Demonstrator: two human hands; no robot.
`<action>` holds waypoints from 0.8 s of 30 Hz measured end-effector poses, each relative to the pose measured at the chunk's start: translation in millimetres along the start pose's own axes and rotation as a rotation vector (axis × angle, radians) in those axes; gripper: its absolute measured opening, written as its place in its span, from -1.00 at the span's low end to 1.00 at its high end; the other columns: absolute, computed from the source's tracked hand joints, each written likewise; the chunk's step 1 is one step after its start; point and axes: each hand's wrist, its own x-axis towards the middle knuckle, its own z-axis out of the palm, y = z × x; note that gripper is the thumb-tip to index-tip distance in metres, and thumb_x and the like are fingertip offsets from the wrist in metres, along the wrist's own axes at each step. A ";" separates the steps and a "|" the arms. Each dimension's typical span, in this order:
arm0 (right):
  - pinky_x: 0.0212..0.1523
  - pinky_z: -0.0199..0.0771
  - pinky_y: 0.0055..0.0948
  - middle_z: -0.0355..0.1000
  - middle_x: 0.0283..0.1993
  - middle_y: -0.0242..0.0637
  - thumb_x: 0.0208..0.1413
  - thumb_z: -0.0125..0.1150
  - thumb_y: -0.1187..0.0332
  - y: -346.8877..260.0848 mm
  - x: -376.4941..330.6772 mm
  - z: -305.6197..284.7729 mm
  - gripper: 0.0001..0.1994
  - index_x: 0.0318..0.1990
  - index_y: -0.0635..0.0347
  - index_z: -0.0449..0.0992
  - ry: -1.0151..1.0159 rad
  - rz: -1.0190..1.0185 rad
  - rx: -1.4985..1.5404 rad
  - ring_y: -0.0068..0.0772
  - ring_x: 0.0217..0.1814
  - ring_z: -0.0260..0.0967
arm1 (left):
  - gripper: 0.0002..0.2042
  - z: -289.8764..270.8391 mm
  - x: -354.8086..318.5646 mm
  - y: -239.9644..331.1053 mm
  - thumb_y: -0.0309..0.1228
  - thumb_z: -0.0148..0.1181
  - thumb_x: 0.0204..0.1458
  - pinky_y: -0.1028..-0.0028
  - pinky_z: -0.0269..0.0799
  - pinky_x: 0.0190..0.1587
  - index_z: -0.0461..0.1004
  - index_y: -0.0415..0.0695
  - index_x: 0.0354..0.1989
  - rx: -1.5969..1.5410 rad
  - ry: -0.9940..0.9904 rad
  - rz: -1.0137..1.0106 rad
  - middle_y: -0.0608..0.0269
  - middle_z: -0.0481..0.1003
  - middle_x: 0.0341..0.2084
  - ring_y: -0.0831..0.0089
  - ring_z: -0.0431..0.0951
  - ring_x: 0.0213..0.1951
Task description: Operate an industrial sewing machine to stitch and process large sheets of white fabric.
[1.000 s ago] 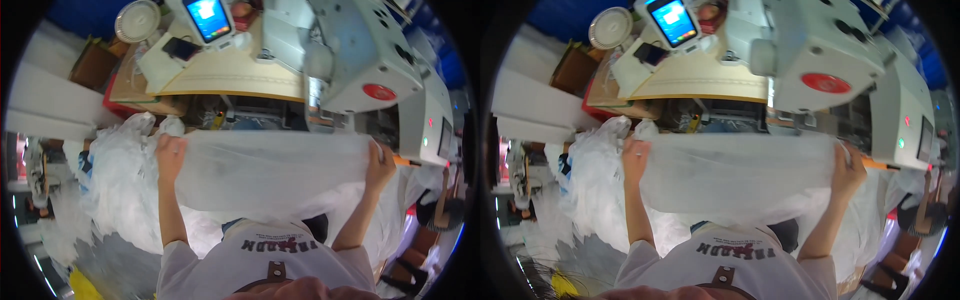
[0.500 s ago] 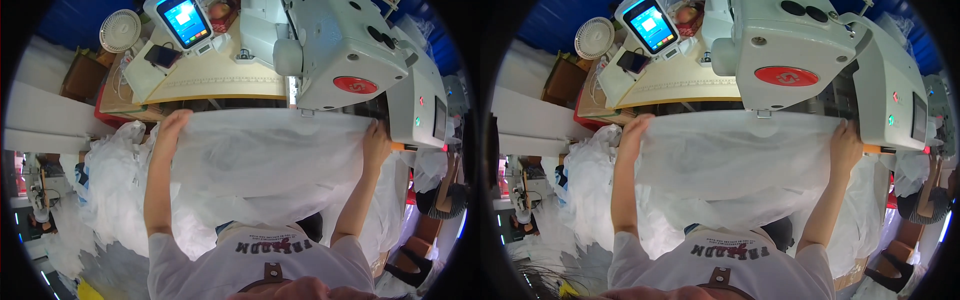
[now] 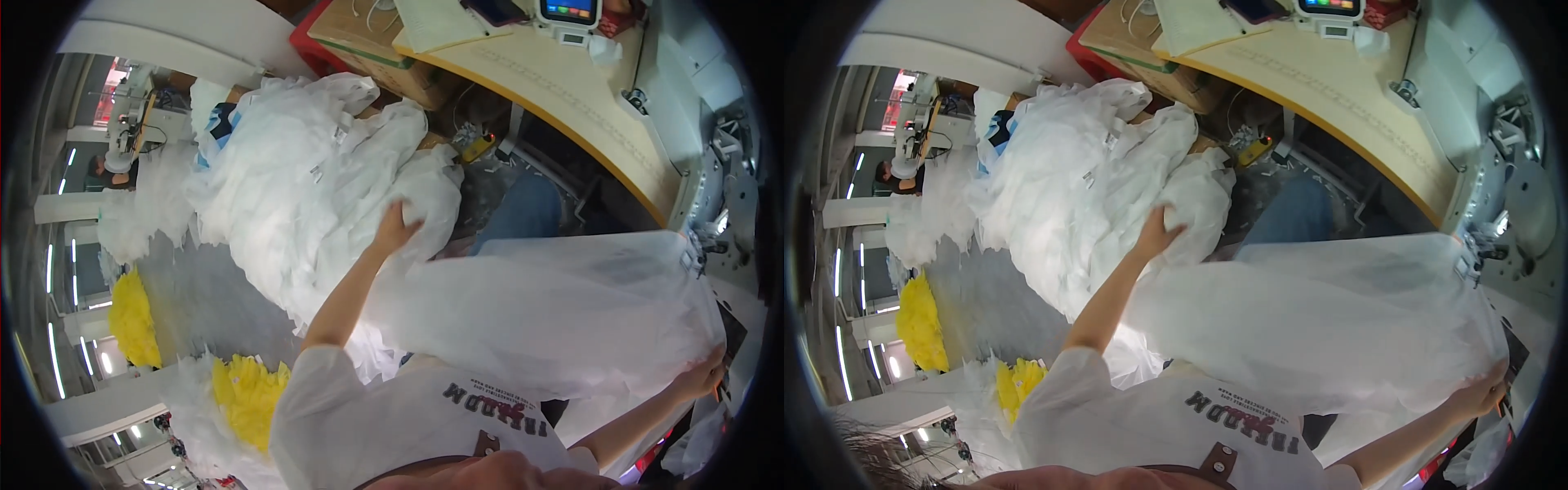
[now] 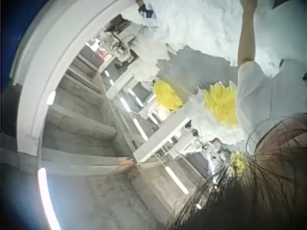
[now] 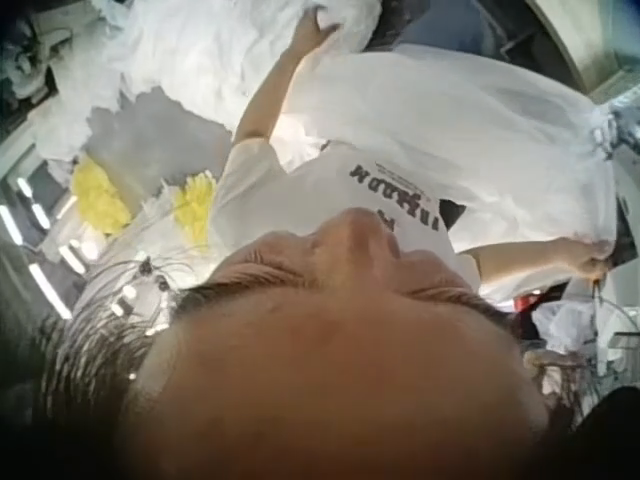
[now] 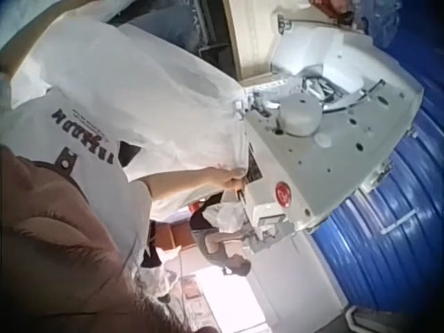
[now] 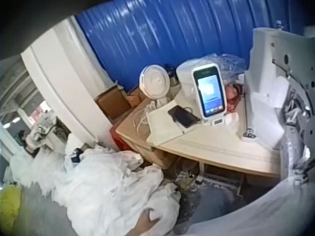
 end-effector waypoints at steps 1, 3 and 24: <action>-0.23 0.43 -0.47 0.45 -0.13 -0.18 0.11 0.09 0.07 3.1 -2.7 -0.4 -0.59 -0.19 0.31 0.52 0.004 -0.005 -0.006 -0.42 -0.15 0.40 | -0.57 1.7 21.4 7.4 -0.17 0.22 -0.14 0.33 0.27 0.03 0.45 -0.22 -0.15 0.486 0.504 0.093 -0.01 0.46 -0.19 0.12 0.41 -0.07; -0.18 0.41 -0.42 0.41 -0.08 -0.15 0.14 0.05 0.28 15.0 1.0 -1.1 -0.67 -0.05 0.34 0.42 -0.082 -0.350 -0.048 -0.36 -0.12 0.38 | -0.64 64.4 40.9 -111.8 -0.22 0.20 -0.15 0.26 0.29 0.00 0.46 -0.20 -0.22 0.181 -0.040 -0.217 -0.03 0.48 -0.26 0.09 0.44 -0.13; 0.02 0.33 -0.29 0.37 0.00 -0.01 0.03 0.06 0.38 335.1 182.5 -267.7 -0.63 0.03 0.28 0.37 -0.522 -0.905 -1.402 -0.07 -0.04 0.36 | -0.47 -20.6 23.4 -184.9 -0.34 0.04 -0.02 0.17 0.28 0.06 0.17 -0.24 0.16 0.491 0.122 0.612 -0.04 0.36 0.00 0.02 0.38 0.00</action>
